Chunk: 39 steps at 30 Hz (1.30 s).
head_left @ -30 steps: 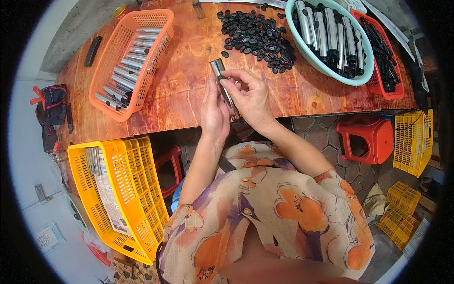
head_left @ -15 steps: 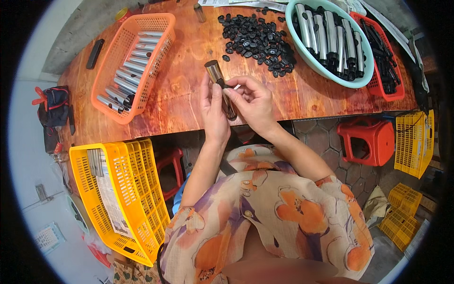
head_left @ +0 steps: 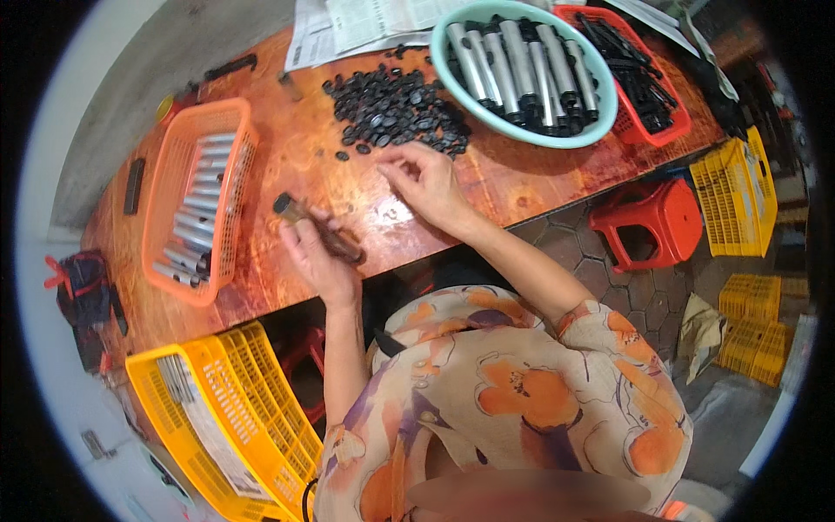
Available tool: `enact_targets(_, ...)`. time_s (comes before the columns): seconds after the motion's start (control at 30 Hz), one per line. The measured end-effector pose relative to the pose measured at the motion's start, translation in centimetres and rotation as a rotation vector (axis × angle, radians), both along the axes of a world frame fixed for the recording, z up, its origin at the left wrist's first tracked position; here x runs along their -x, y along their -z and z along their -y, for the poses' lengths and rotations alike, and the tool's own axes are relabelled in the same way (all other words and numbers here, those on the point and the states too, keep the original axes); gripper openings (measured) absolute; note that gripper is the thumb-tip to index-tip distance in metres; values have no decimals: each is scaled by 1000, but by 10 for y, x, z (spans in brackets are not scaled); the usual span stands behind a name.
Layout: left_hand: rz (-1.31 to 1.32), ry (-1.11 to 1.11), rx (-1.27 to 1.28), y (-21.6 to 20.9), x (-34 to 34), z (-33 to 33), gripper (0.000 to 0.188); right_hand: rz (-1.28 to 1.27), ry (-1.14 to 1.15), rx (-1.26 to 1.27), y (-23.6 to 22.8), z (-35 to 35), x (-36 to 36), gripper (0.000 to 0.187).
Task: The person repeatedly picks up a silver cylindrical marker body and a black cap, then presses the cap onto the body. Completed units are placed into a light blue bowl on the table. The person continues this one-at-a-time assembly throughout the clip.
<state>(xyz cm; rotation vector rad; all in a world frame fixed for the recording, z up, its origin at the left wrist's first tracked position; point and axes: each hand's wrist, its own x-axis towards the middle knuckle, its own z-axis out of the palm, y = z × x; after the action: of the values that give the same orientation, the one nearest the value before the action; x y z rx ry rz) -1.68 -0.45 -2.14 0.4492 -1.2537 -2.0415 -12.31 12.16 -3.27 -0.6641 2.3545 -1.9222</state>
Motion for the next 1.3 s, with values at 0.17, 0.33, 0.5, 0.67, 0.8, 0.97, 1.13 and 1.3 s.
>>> enact_targets(0.17, -86, -89, 319, 6, 11, 15, 22, -119, 6, -150, -32, -62, -7, 14)
enact_targets(0.33, 29, -164, 578, 32, 14, 30, 15, -152, 125, -216, -52, -112, -4, 12)
enact_targets(0.5, 74, -161, 944, 40, 14, 28, 15, -82, 189, -268, -38, -126, -2, 12)
enact_targets(0.67, 114, -91, 1240, 31, 18, 26, 28, -207, 87, -306, -38, -107, -10, 13)
enact_targets(0.8, 122, -63, 1170, 37, 17, 30, 30, -355, 38, -387, -41, -91, -6, 10)
enact_targets(0.97, 125, -84, 1148, 32, 15, 29, 33, -410, -50, -394, -48, -61, 9, 9)
enact_targets(1.13, 87, -95, 1089, 35, 18, 31, 35, -798, -131, -372, -47, 13, 47, 13)
enact_targets(1.3, 73, -150, 998, 43, 17, 35, 35, -1468, -222, -777, -40, 121, 115, 27)
